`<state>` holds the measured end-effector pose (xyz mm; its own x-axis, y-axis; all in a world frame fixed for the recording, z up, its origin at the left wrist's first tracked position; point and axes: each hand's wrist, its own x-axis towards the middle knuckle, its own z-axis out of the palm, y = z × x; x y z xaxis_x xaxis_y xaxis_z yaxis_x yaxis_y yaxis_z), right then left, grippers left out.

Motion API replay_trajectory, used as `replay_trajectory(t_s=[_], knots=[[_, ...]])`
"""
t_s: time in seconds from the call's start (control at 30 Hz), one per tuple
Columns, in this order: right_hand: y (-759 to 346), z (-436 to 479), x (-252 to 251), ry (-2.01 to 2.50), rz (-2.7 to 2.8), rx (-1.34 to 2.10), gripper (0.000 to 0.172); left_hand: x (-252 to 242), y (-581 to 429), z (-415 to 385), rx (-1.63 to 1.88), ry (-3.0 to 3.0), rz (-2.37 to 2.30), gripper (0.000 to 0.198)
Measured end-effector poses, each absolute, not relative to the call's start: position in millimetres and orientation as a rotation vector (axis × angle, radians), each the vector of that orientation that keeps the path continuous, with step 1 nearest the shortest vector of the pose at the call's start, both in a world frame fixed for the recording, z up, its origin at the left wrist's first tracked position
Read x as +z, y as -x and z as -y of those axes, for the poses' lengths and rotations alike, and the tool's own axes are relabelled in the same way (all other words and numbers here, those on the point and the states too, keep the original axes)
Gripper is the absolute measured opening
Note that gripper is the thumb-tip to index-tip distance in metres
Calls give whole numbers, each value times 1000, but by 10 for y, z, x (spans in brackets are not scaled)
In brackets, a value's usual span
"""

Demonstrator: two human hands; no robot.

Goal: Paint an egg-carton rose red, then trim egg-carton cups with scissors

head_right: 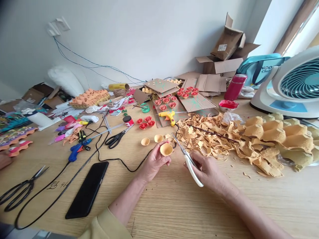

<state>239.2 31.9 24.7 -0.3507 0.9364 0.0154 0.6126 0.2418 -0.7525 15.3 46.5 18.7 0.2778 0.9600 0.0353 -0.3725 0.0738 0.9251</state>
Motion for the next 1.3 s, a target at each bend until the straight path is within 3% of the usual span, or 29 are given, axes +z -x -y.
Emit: replay_trajectory(t_s=[0.27,0.5,0.8,1.03,1.3], knots=[[-2429,-308,212,1400,2070,969,41,170,-195,-413,1148,-979,-816,60],[-2373,-264,257,1402,2077,982,40,120,-185,-458,1185,-1056,-911,43],[-2362,-246,223,1413,2131,948,43,166,-186,-449,1251,-1081,-954,49],[-2368,-256,200,1417,2148,932,42,112,-182,-451,1275,-1222,-978,40],[-2381,-258,208,1423,2231,771,33,63,-197,-423,1313,-1356,-994,44]])
